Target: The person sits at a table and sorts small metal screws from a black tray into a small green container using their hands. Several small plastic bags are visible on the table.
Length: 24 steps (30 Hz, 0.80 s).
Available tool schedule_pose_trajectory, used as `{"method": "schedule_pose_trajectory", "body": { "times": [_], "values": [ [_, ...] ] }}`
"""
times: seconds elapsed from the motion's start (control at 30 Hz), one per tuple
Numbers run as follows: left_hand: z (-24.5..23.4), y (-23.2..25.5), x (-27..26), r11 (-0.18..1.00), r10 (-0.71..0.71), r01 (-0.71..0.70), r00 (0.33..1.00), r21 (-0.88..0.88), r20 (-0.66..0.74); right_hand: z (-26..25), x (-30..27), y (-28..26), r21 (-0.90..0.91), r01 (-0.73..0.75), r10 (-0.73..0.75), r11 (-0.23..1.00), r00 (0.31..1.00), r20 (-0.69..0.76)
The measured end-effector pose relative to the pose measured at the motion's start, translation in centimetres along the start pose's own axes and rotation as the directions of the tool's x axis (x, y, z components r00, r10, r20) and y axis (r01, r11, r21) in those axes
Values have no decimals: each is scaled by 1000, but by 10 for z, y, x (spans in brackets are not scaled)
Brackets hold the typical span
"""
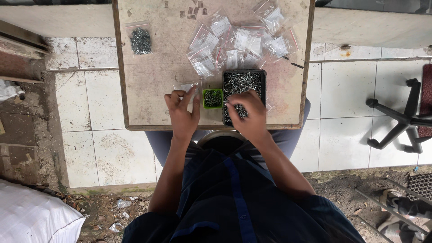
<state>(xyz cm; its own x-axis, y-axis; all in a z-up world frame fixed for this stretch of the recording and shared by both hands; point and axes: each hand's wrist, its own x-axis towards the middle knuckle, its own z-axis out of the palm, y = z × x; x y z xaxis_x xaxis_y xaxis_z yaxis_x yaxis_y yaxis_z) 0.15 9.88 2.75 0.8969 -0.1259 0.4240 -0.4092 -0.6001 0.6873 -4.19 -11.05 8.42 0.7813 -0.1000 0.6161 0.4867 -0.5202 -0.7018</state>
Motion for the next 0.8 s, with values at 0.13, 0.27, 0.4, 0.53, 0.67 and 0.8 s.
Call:
{"method": "schedule_pose_trajectory", "body": {
  "times": [0.13,0.27,0.4,0.53,0.67,0.8],
  "values": [
    [7,7,2,1000,11,-12,998,-20,-59,-7,-23,36,-251,-2,28,968,995,98],
    [35,25,-4,983,126,-145,978,109,169,-33,-37,42,-507,40,119,861,953,277],
    [56,58,2,873,212,-342,908,347,361,-35,-54,55,-632,85,199,770,910,365],
    [77,47,-4,870,213,-348,905,349,369,-31,-50,48,-652,84,192,754,920,341],
    [75,47,-7,868,259,-381,894,319,365,-34,-60,59,-596,7,188,803,946,264],
    [71,46,-7,956,188,-249,927,157,323,-40,-61,55,-468,-79,179,880,969,172]
  ]
}}
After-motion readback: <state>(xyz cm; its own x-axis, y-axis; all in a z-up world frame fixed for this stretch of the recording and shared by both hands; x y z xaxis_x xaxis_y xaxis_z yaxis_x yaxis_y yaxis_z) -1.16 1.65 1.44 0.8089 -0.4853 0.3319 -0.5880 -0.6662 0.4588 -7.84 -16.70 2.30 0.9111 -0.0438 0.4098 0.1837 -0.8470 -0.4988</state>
